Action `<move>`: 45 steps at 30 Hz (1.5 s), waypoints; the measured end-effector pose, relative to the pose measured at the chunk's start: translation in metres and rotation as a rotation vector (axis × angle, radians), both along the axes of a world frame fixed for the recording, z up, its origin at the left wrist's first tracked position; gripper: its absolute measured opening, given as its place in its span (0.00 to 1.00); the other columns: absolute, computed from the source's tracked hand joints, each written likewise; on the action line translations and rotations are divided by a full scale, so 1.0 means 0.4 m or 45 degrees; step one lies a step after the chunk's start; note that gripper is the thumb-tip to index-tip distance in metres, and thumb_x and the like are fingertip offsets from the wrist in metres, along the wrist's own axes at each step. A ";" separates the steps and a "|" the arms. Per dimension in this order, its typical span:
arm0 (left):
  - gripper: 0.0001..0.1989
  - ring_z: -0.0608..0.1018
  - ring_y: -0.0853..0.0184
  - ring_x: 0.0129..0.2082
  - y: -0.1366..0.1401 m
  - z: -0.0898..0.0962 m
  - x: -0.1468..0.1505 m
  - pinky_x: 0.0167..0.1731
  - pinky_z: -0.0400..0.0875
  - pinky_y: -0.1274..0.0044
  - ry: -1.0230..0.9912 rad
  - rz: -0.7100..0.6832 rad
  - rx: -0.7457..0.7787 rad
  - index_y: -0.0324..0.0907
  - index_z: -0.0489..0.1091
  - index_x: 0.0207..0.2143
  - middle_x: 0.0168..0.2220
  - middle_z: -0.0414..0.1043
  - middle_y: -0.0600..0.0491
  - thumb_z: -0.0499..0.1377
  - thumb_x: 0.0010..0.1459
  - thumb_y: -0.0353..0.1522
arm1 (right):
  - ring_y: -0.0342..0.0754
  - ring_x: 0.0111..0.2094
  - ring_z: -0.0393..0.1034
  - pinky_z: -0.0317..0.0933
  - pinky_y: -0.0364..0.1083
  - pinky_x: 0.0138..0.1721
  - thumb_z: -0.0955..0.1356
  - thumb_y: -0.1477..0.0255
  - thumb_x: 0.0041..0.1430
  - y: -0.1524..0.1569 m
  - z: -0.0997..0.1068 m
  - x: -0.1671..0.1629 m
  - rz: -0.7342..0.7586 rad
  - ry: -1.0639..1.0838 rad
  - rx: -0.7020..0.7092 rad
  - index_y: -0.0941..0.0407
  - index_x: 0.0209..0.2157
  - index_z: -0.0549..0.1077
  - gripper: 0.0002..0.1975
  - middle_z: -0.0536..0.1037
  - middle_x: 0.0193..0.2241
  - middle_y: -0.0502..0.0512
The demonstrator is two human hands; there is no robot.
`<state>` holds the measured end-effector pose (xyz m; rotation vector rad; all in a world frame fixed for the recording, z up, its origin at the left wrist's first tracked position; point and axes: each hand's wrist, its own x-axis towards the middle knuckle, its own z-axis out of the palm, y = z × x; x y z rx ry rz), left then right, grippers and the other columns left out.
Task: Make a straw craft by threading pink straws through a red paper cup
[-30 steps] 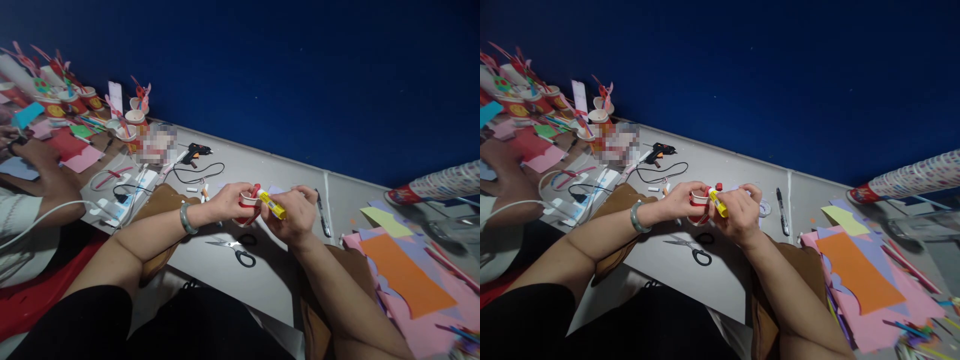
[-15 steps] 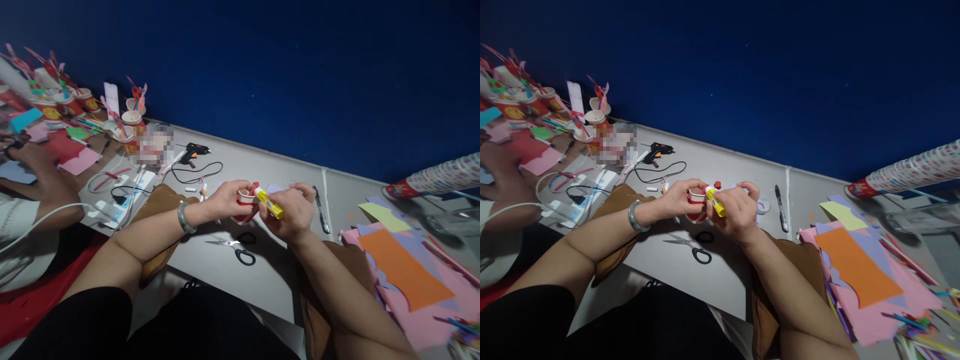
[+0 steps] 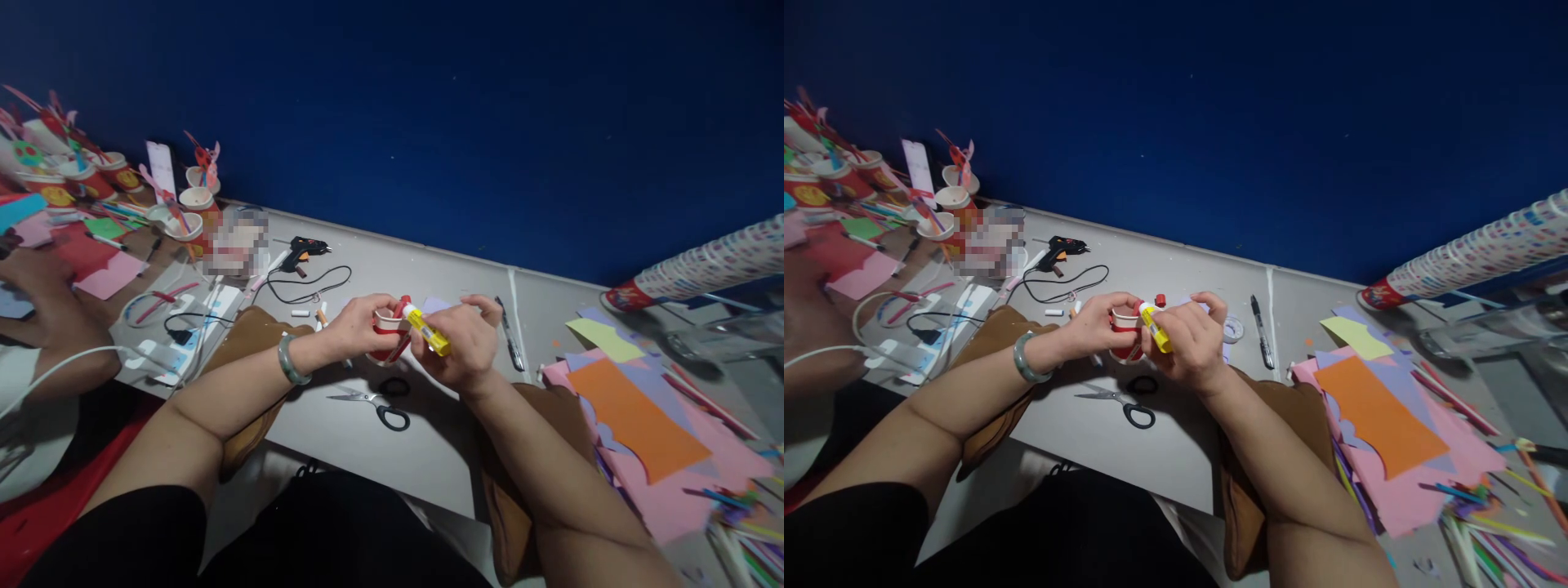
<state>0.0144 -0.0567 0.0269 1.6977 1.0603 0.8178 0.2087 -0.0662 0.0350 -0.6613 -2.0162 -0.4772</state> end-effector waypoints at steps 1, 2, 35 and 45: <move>0.17 0.72 0.73 0.27 -0.001 0.001 0.000 0.29 0.66 0.80 0.007 -0.008 0.009 0.39 0.74 0.40 0.29 0.74 0.56 0.65 0.46 0.34 | 0.44 0.24 0.66 0.60 0.53 0.47 0.69 0.73 0.60 0.001 -0.001 -0.002 0.003 -0.031 -0.013 0.54 0.40 0.67 0.08 0.76 0.26 0.49; 0.16 0.72 0.72 0.28 -0.002 0.003 0.000 0.30 0.67 0.80 0.021 -0.010 0.033 0.39 0.74 0.39 0.30 0.75 0.56 0.65 0.47 0.35 | 0.44 0.24 0.66 0.61 0.53 0.47 0.69 0.73 0.60 0.003 -0.003 -0.003 0.002 -0.054 -0.020 0.54 0.40 0.66 0.08 0.76 0.26 0.49; 0.16 0.72 0.72 0.28 -0.002 0.001 0.000 0.30 0.67 0.79 0.112 0.015 0.140 0.39 0.74 0.39 0.31 0.76 0.54 0.65 0.46 0.35 | 0.44 0.26 0.69 0.60 0.53 0.49 0.70 0.73 0.59 0.026 -0.008 0.025 -0.117 0.170 0.007 0.54 0.41 0.68 0.10 0.78 0.30 0.49; 0.16 0.76 0.69 0.34 0.004 -0.004 -0.001 0.35 0.70 0.78 0.115 0.027 0.244 0.40 0.74 0.40 0.38 0.78 0.52 0.65 0.47 0.35 | 0.44 0.26 0.66 0.59 0.52 0.48 0.69 0.73 0.60 0.010 -0.018 -0.007 -0.019 -0.013 -0.052 0.54 0.39 0.68 0.06 0.74 0.25 0.48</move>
